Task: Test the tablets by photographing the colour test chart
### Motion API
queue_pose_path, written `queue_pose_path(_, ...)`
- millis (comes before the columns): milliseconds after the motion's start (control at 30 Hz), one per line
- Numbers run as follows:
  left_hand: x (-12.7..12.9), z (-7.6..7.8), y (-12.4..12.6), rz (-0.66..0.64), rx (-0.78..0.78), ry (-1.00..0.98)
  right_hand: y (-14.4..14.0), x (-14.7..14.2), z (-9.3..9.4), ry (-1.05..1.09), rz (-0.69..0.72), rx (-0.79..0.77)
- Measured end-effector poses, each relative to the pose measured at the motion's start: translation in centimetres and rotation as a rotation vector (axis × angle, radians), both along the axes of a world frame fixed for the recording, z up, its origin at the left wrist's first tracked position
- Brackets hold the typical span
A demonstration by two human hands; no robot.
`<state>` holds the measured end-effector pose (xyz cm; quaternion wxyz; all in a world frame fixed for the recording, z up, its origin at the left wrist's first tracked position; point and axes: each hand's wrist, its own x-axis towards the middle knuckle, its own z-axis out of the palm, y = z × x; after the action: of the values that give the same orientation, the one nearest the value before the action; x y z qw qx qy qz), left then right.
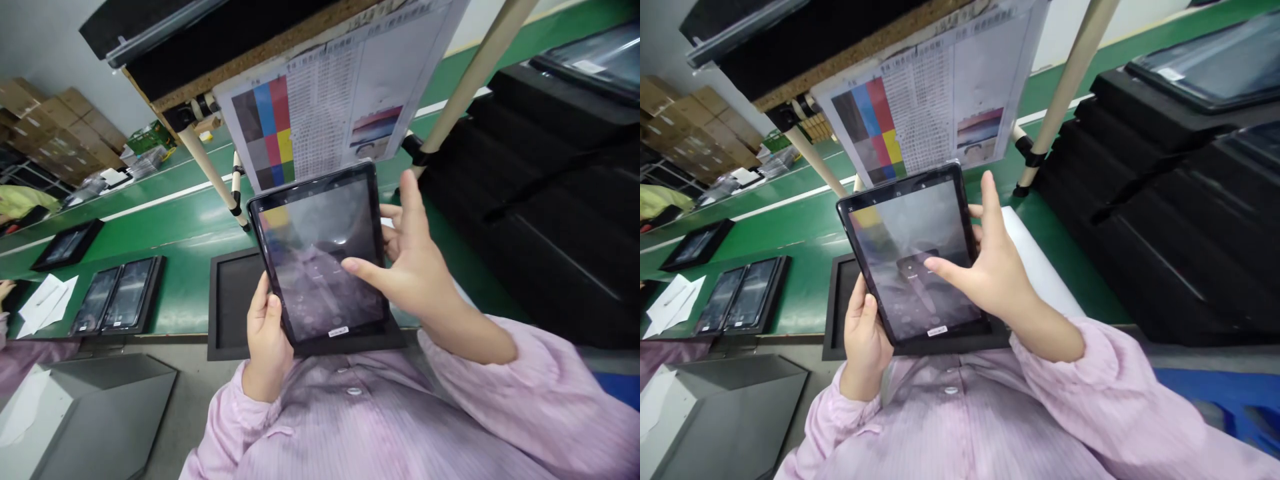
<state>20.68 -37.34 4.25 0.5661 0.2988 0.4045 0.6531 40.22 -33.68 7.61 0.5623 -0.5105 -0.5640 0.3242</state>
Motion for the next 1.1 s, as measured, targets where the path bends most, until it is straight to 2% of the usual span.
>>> queue_pose_path(67, -0.5, 0.0, 0.1, 0.013, -0.032, -0.003, 0.0, 0.5, -1.1, 0.146, 0.123, -0.048)
queue_pose_path(167, -1.0, -0.2, 0.2, 0.028, -0.075, -0.005, -0.3, 0.7, -2.6, 0.251, 0.258, -0.066)
queue_pose_path(400, -1.0, -0.6, 0.0, 0.021, -0.117, -0.040, -1.0, 0.3, -3.5, 0.307, 0.309, -0.090)
queue_pose_path(533, -1.0, -0.8, 0.0, 0.024, -0.119, -0.047, -0.8, -0.1, -3.6, 0.303, 0.260, -0.081)
queue_pose_path(633, -1.1, -0.9, 0.1, -0.002, -0.121, -0.059, -0.5, -0.4, -4.0, 0.280, 0.182, -0.111)
queue_pose_path(700, -0.9, -1.3, 0.3, -0.018, -0.141, -0.064, -0.3, -0.3, -4.5, 0.328, 0.177, -0.147)
queue_pose_path(800, -0.4, -2.4, 0.3, -0.037, -0.213, -0.051, 0.2, 0.3, -5.8, 0.479, 0.216, -0.250)
queue_pose_path(900, 0.3, -4.5, 0.4, -0.088, -0.271, -0.024, 0.6, 0.9, -7.7, 0.529, 0.141, -0.389)
queue_pose_path(1000, 0.5, -6.4, 0.8, -0.182, -0.254, 0.170, 0.9, 1.1, -9.4, 0.510, -0.005, -0.519)
queue_pose_path(1100, -0.1, -7.1, 1.8, -0.272, -0.157, 0.519, 1.3, 1.0, -10.2, 0.519, -0.055, -0.547)
